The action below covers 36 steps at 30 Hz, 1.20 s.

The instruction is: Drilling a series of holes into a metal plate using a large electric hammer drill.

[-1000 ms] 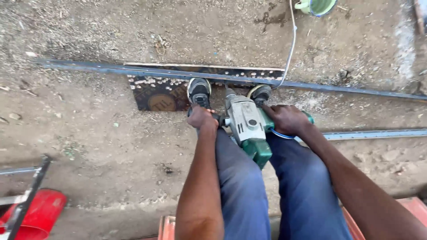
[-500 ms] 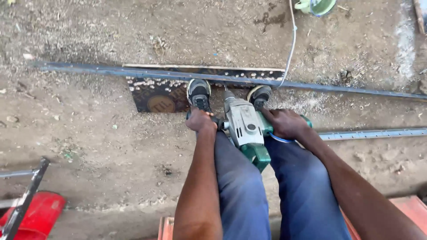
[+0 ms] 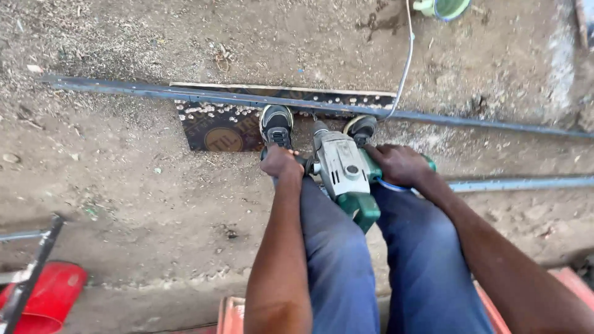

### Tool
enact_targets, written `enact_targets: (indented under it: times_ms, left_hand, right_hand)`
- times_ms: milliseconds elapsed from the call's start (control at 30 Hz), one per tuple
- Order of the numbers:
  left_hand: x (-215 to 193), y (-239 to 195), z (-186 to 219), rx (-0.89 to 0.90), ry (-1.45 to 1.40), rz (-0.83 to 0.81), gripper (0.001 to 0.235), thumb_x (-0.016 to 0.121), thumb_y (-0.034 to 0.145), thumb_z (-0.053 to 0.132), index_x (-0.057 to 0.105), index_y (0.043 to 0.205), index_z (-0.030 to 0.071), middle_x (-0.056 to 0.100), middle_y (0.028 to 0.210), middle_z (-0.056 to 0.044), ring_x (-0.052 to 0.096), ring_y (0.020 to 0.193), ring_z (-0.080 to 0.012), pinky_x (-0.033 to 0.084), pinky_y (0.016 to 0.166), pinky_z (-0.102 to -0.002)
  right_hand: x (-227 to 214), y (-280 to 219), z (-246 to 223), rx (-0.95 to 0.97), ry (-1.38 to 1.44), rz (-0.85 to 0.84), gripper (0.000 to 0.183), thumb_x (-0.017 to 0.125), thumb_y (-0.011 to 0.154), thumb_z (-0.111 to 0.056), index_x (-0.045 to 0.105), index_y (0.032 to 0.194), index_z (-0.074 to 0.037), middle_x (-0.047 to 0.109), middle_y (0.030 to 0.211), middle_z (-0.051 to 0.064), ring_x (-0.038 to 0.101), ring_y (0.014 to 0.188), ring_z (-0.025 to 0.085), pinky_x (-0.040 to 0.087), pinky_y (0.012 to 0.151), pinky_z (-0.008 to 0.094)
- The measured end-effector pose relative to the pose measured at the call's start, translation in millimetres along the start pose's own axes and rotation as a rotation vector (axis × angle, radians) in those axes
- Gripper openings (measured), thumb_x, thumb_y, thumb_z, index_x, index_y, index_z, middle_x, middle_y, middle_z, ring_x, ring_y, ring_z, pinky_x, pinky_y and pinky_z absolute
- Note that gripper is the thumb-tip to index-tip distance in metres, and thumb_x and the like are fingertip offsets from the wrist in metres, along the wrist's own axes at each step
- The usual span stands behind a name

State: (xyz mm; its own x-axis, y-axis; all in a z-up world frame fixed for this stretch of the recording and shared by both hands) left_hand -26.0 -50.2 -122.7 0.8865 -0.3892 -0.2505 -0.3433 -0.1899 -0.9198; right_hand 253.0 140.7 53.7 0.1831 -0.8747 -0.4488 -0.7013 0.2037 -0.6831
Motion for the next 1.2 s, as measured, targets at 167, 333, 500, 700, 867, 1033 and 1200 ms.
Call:
enact_targets:
  times_ms: [167, 333, 500, 700, 867, 1033, 1200]
  left_hand:
    - [-14, 7, -10, 0.005, 0.012, 0.022, 0.03, 0.055, 0.094, 0.032, 0.068, 0.106, 0.007, 0.07, 0.101, -0.013, 0.066, 0.104, -0.035, 0.048, 0.065, -0.059]
    - [-1, 4, -4, 0.006, 0.015, 0.015, 0.03, 0.055, 0.094, 0.032, 0.068, 0.105, 0.007, 0.07, 0.1, -0.014, 0.066, 0.103, -0.0352, 0.049, 0.063, -0.059]
    - [-1, 11, -13, -0.008, 0.005, 0.011, 0.031, 0.055, 0.094, 0.032, 0.069, 0.104, 0.007, 0.07, 0.099, -0.014, 0.067, 0.101, -0.0354, 0.049, 0.061, -0.059]
    - [12, 20, -16, -0.038, 0.001, -0.019, 0.031, 0.055, 0.094, 0.033, 0.07, 0.103, 0.006, 0.07, 0.097, -0.014, 0.067, 0.1, -0.0356, 0.049, 0.06, -0.059]
    - [4, 28, -12, -0.026, -0.04, 0.011, 0.032, 0.055, 0.094, 0.033, 0.07, 0.102, 0.006, 0.07, 0.096, -0.014, 0.068, 0.099, -0.0357, 0.049, 0.058, -0.059]
    - [13, 23, -16, -0.038, -0.041, -0.004, 0.032, 0.056, 0.094, 0.033, 0.071, 0.101, 0.006, 0.07, 0.095, -0.014, 0.068, 0.098, -0.0359, 0.05, 0.057, -0.058]
    - [12, 27, -8, -0.022, -0.052, 0.005, 0.033, 0.056, 0.094, 0.034, 0.071, 0.1, 0.005, 0.07, 0.093, -0.014, 0.069, 0.096, -0.0361, 0.05, 0.055, -0.058]
  right_hand:
    - [3, 8, -10, 0.01, 0.026, 0.015, 0.08, 0.063, 0.082, -0.047, 0.045, 0.146, -0.005, 0.069, 0.107, 0.024, 0.072, 0.098, 0.047, 0.061, 0.076, 0.06]
    - [-12, 0, -5, 0.052, 0.023, -0.037, 0.075, 0.064, 0.083, -0.044, 0.046, 0.145, -0.005, 0.069, 0.112, 0.026, 0.071, 0.101, 0.049, 0.061, 0.079, 0.062]
    - [-4, 2, -6, 0.115, 0.077, -0.141, 0.075, 0.06, 0.086, -0.044, 0.039, 0.149, -0.009, 0.068, 0.118, 0.025, 0.069, 0.108, 0.049, 0.06, 0.083, 0.064]
    - [-18, 1, -11, 0.041, 0.048, -0.039, 0.072, 0.06, 0.082, -0.038, 0.043, 0.146, -0.007, 0.07, 0.107, 0.026, 0.071, 0.097, 0.049, 0.06, 0.075, 0.065]
    - [-8, 9, -2, 0.014, 0.038, -0.035, 0.075, 0.062, 0.081, -0.042, 0.045, 0.144, -0.005, 0.069, 0.103, 0.025, 0.071, 0.095, 0.049, 0.061, 0.074, 0.062]
    - [-12, 5, 3, 0.021, 0.003, -0.027, 0.076, 0.062, 0.078, -0.04, 0.047, 0.144, -0.006, 0.069, 0.101, 0.022, 0.072, 0.092, 0.046, 0.061, 0.07, 0.061]
    - [-21, 4, 6, 0.054, -0.042, -0.031, 0.072, 0.06, 0.079, -0.04, 0.048, 0.143, -0.009, 0.07, 0.1, 0.02, 0.073, 0.094, 0.044, 0.061, 0.071, 0.061]
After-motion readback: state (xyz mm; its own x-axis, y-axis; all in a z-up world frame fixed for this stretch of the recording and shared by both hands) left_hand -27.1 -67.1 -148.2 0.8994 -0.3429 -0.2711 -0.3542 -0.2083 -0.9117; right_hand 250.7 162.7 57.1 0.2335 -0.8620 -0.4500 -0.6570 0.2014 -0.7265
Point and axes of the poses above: each hand's wrist, its own y-axis towards the middle knuckle, its own x-axis out of the palm, z = x × y, the point moved 8 cm from there along y, towards the middle knuckle
